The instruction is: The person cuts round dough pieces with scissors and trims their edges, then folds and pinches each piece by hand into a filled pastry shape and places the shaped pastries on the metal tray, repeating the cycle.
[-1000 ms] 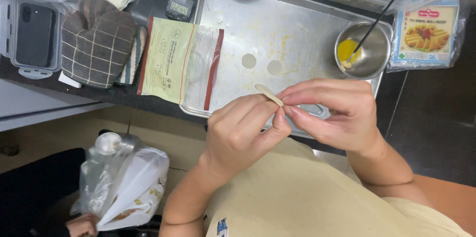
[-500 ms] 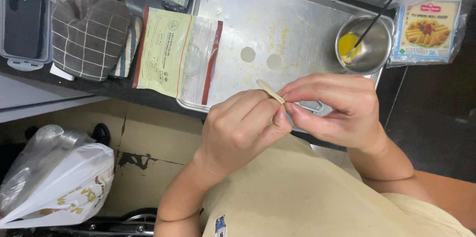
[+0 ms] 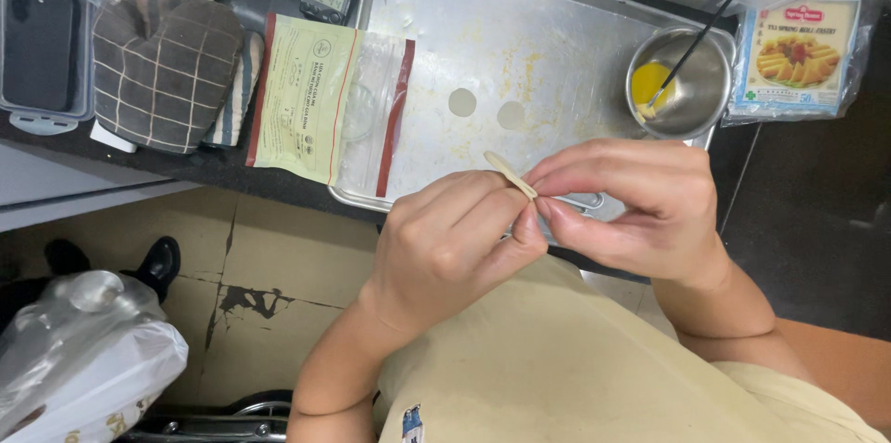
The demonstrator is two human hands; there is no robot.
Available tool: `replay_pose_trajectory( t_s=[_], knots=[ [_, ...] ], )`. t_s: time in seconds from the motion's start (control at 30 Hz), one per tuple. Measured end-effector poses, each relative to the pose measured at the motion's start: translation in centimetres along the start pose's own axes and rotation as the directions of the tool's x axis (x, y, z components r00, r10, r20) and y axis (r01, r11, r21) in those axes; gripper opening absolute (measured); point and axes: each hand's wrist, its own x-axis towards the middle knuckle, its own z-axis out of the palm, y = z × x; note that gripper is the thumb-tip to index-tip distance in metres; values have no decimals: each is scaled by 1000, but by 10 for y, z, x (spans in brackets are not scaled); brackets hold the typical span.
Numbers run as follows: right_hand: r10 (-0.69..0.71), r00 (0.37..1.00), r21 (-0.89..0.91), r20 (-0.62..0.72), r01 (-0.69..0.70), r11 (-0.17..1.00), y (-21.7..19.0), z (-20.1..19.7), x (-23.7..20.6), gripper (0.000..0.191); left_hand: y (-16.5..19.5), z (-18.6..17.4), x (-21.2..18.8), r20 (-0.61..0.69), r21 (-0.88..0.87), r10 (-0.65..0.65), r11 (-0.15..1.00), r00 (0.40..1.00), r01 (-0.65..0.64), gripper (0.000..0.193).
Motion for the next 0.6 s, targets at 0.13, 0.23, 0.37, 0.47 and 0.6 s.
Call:
replay_pose_trajectory(
  t_s=[0.13,0.23,0.37,0.47,0.6],
  knots=[
    [2,1000,-14,-3,-2,1000,0,1,1,9,0,0,0,-3,5,0,1000,1000,0,12],
    [8,1000,1,-3,-8,1000,1,2,0,9,0,0,-1,-11,-5,-6,1000,1000,6,12],
    [25,1000,34,-4,-25,999,1,2,-1,10,-1,0,-2,-14,-4,-3,1000,1000,2,12],
    [32,999,37,-4,-31,999,0,2,-2,10,0,0,-3,-13,-5,-14,1000,1000,14,12],
    [12,1000,14,-14,-12,1000,1,3,-2,11,0,0,-3,-13,-8,-12,1000,1000,12,12]
  ],
)
